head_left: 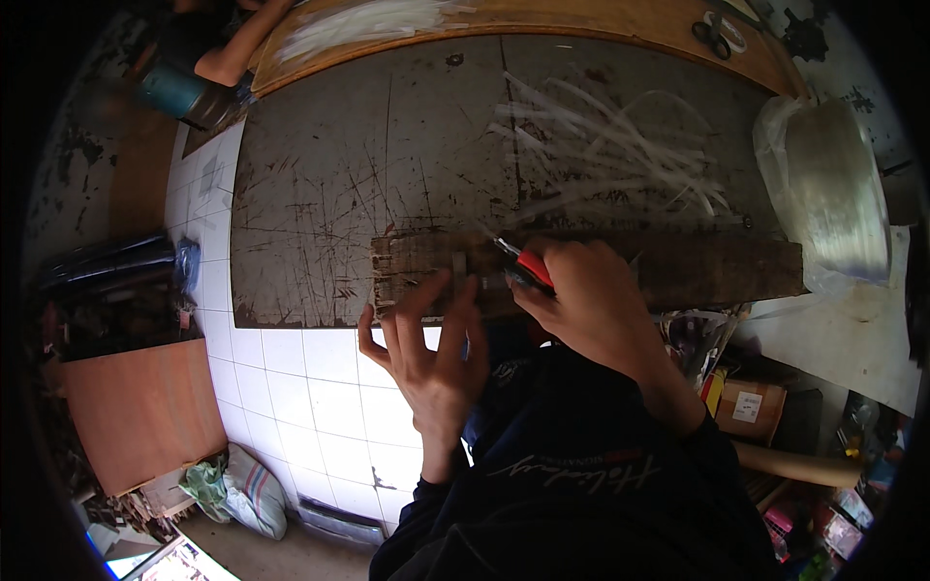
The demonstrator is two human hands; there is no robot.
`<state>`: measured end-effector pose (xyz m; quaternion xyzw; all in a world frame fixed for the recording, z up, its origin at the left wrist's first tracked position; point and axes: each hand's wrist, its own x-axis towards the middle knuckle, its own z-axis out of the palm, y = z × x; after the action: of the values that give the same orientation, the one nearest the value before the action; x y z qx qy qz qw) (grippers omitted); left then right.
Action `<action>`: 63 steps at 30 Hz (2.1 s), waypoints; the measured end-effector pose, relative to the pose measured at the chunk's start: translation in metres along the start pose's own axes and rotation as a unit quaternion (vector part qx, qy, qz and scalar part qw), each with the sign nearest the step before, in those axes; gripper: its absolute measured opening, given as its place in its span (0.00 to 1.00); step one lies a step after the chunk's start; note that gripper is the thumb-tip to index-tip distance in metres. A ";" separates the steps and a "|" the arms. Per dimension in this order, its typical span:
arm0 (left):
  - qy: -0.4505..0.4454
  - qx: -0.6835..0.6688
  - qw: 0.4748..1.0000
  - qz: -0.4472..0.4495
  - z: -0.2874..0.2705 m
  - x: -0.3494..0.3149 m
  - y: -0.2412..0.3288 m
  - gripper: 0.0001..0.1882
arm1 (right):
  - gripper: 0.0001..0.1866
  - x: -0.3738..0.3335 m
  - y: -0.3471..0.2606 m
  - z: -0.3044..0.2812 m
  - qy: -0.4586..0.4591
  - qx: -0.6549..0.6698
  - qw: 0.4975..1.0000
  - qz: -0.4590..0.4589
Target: The person measures strands of plastic filament along a wooden board and cuts them to length using a utility knife.
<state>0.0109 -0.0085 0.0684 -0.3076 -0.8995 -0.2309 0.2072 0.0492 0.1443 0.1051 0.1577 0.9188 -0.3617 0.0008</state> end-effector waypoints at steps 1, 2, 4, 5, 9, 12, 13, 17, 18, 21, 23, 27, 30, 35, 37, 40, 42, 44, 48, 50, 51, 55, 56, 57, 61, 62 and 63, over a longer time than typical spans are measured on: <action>0.000 0.001 1.000 0.001 -0.001 0.000 0.001 0.14 | 0.12 0.000 0.001 0.000 0.011 -0.002 1.000 -0.006; -0.010 0.022 1.000 0.016 -0.001 -0.001 0.001 0.15 | 0.12 0.001 0.000 0.000 0.010 -0.003 1.000 -0.005; -0.021 0.044 0.998 0.031 -0.002 -0.002 0.002 0.16 | 0.12 0.003 0.001 0.000 0.001 -0.002 1.000 -0.011; -0.043 0.069 0.996 0.038 -0.003 -0.004 0.004 0.17 | 0.12 0.003 0.001 0.000 0.001 -0.001 1.000 -0.012; -0.078 0.104 0.990 0.058 -0.009 -0.006 0.007 0.20 | 0.12 0.001 0.002 -0.002 0.001 -0.006 1.000 -0.020; -0.084 0.128 0.985 0.077 -0.010 -0.006 0.005 0.21 | 0.14 0.001 0.006 -0.006 -0.008 -0.003 1.000 -0.022; -0.085 0.129 0.985 0.078 -0.010 -0.006 0.005 0.21 | 0.15 0.000 0.008 -0.006 -0.013 0.002 1.000 -0.026; -0.078 0.157 0.980 0.097 -0.011 -0.006 0.004 0.22 | 0.14 -0.010 0.010 -0.039 -0.051 -0.034 0.998 0.002; -0.069 0.166 0.978 0.104 -0.010 -0.005 0.004 0.22 | 0.15 -0.017 0.017 -0.049 -0.042 -0.044 0.998 0.011; -0.081 0.175 0.976 0.104 -0.012 -0.005 0.004 0.24 | 0.18 -0.036 0.047 -0.081 -0.039 -0.068 0.995 0.064; -0.089 0.168 0.976 0.105 -0.011 -0.006 0.003 0.25 | 0.19 -0.055 0.077 -0.104 -0.042 -0.088 0.988 0.116; -0.096 0.176 0.973 0.114 -0.013 -0.004 0.007 0.26 | 0.17 -0.088 0.133 -0.139 0.061 -0.054 0.983 0.166; -0.091 0.199 0.971 0.096 -0.014 -0.002 0.011 0.23 | 0.20 -0.101 0.160 -0.148 0.101 0.025 0.967 0.231; -0.082 0.219 0.965 0.122 -0.013 -0.002 0.010 0.24 | 0.24 -0.105 0.167 -0.153 0.104 0.056 0.955 0.270; -0.099 0.219 0.964 0.115 -0.013 -0.002 0.011 0.24 | 0.26 -0.102 0.163 -0.158 0.067 0.045 0.946 0.315; -0.101 0.227 0.961 0.122 -0.013 -0.002 0.014 0.23 | 0.24 -0.105 0.158 -0.153 0.135 0.049 0.950 0.278; -0.099 0.236 0.958 0.128 -0.013 -0.002 0.015 0.22 | 0.22 -0.107 0.167 -0.148 0.151 0.026 0.957 0.246; -0.100 0.252 0.953 0.138 -0.015 -0.001 0.015 0.22 | 0.21 -0.106 0.168 -0.150 0.167 0.001 0.962 0.214; -0.106 0.252 0.951 0.143 -0.012 0.000 0.017 0.22 | 0.14 -0.095 0.157 -0.160 0.064 -0.057 0.971 0.224; -0.118 0.250 0.954 0.117 -0.014 0.003 0.025 0.23 | 0.14 -0.092 0.154 -0.161 0.037 -0.057 0.969 0.236; -0.117 0.249 0.954 0.117 -0.010 0.004 0.028 0.23 | 0.14 -0.092 0.153 -0.161 0.035 -0.053 0.969 0.240; -0.045 0.122 0.985 0.114 0.011 0.015 0.055 0.26 | 0.15 -0.095 0.153 -0.158 0.063 -0.072 0.969 0.230; -0.081 0.056 0.984 0.148 0.015 0.015 0.070 0.28 | 0.15 -0.096 0.154 -0.157 0.064 -0.074 0.968 0.230; -0.098 0.007 0.974 0.204 0.020 0.019 0.090 0.29 | 0.15 -0.098 0.156 -0.156 0.075 -0.079 0.969 0.223; -0.160 -0.149 0.928 0.303 0.052 0.015 0.132 0.25 | 0.15 -0.096 0.152 -0.157 0.067 -0.021 0.969 0.238; -0.150 -0.149 0.921 0.328 0.059 0.014 0.135 0.24 | 0.15 -0.096 0.151 -0.157 0.069 -0.022 0.968 0.239; -0.140 -0.148 0.913 0.353 0.063 0.013 0.137 0.23 | 0.14 -0.094 0.149 -0.156 0.067 -0.045 0.968 0.238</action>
<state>0.0762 0.1282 0.0637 -0.6613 -0.7076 -0.2282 0.0992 0.1994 0.3235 0.1322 0.3952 0.8684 -0.2979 0.0325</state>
